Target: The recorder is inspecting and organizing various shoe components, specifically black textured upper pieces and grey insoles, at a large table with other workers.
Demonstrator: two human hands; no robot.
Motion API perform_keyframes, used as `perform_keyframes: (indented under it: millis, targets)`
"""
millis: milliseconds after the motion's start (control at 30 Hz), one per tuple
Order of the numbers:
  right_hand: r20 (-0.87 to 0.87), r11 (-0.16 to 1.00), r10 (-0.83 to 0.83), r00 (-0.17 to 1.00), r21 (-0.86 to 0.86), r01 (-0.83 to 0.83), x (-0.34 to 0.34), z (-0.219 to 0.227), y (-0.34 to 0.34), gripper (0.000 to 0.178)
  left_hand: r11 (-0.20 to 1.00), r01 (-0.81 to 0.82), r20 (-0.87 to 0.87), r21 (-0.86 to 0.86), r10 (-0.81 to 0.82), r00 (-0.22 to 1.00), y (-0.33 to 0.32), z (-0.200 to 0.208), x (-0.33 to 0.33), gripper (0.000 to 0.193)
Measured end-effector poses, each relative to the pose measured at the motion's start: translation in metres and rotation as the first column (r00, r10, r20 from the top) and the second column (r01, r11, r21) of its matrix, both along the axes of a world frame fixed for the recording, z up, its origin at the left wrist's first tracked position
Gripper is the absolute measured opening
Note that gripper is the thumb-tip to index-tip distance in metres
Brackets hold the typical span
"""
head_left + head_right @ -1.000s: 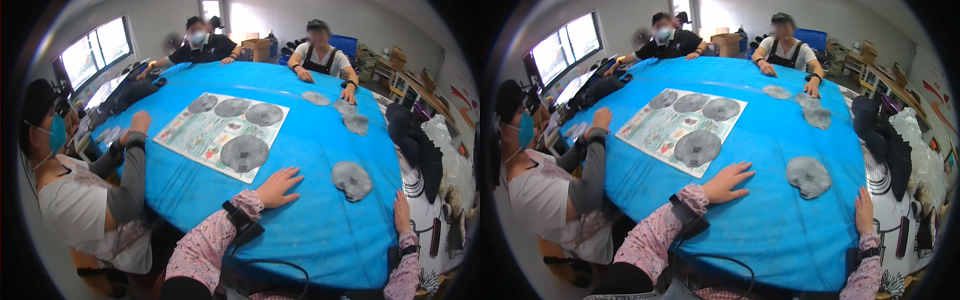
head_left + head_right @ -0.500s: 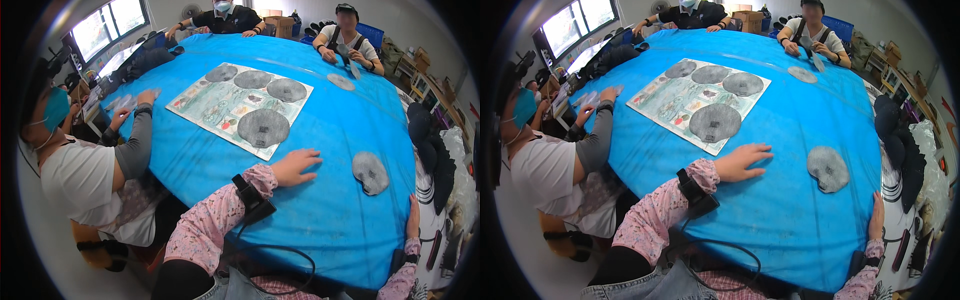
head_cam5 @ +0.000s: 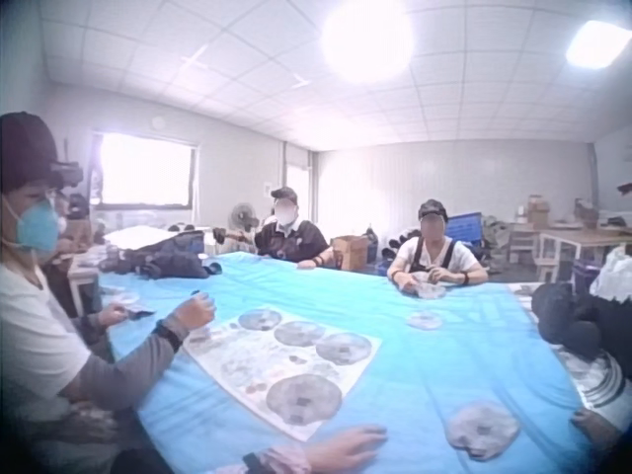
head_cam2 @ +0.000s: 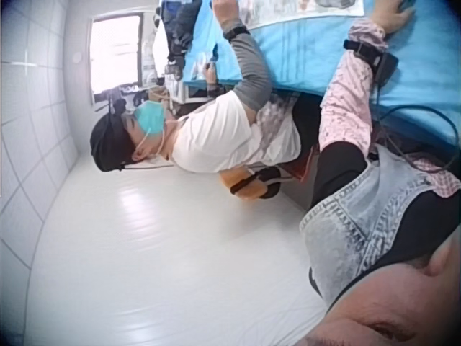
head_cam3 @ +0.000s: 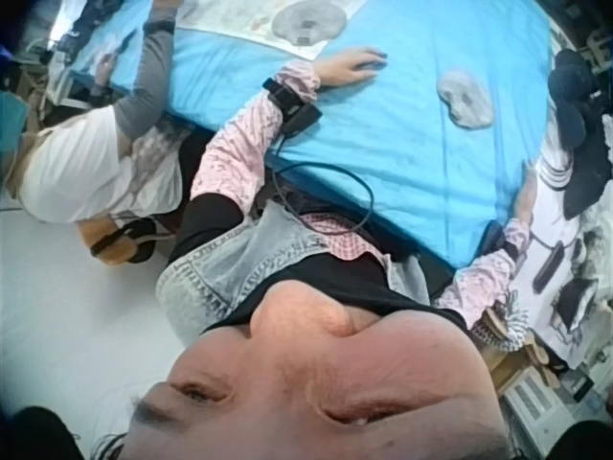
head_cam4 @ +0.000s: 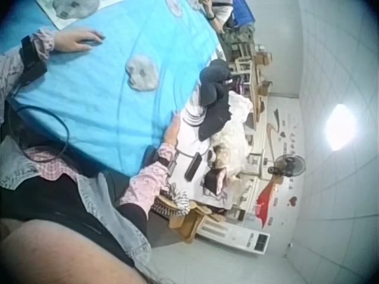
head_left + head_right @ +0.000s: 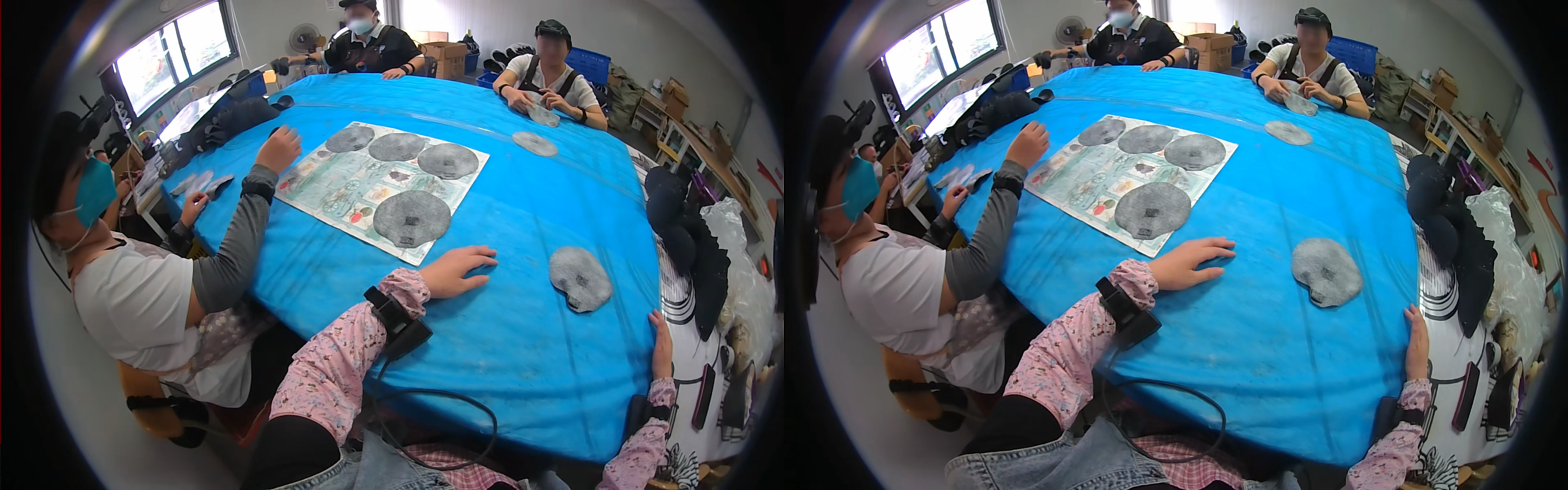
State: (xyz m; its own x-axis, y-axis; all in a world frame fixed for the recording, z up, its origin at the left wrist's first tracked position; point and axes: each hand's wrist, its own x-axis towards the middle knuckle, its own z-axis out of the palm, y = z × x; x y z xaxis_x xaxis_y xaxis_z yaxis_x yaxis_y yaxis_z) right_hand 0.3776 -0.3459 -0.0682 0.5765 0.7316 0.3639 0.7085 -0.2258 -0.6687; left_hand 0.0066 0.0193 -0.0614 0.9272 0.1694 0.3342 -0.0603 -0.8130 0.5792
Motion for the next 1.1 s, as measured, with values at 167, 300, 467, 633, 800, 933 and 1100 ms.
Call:
perform_keyframes:
  millis: [167, 300, 467, 633, 800, 933, 1100]
  targets:
    - [0.092, 0.992, -0.022, 0.996, 0.128, 0.01, 0.002, -0.001, -0.004, 0.05, 0.998, -0.012, 0.027, 0.059, 0.01, 1.0, 0.002, -0.002, -0.005, 0.036]
    - [-0.08, 0.969, -0.124, 0.989, 0.204, 0.139, -0.016, 0.013, -0.007, 0.056, 1.0, -0.015, 0.022, 0.027, 0.015, 1.0, 0.0, -0.002, -0.014, 0.036]
    - [-0.091, 0.973, -0.143, 0.986, 0.17, 0.157, -0.005, 0.009, -0.018, 0.055, 0.925, -0.101, 0.353, 0.366, -0.037, 0.935, -0.036, 0.063, -0.018, 0.019]
    - [-0.077, 0.975, -0.139, 0.987, 0.165, 0.15, -0.008, 0.015, -0.005, 0.055, 0.695, 0.313, -0.147, 0.647, -0.289, 0.946, -0.113, 0.106, -0.058, 0.013]
    - [-0.077, 0.974, -0.187, 0.979, 0.113, 0.195, -0.008, 0.027, -0.003, 0.058, 0.358, 0.55, -0.435, 0.755, -0.355, 0.828, -0.115, 0.077, -0.064, 0.009]
    - [-0.101, 0.978, -0.148, 0.984, 0.134, 0.161, -0.009, 0.018, -0.002, 0.056, 0.836, 0.297, -0.223, 0.462, -0.214, 0.951, -0.042, 0.025, -0.034, 0.019]
    - [-0.009, 0.975, -0.184, 0.983, 0.122, 0.184, -0.015, 0.02, -0.01, 0.046, 0.996, 0.069, -0.09, 0.058, -0.064, 0.994, -0.014, 0.018, 0.0, 0.031]
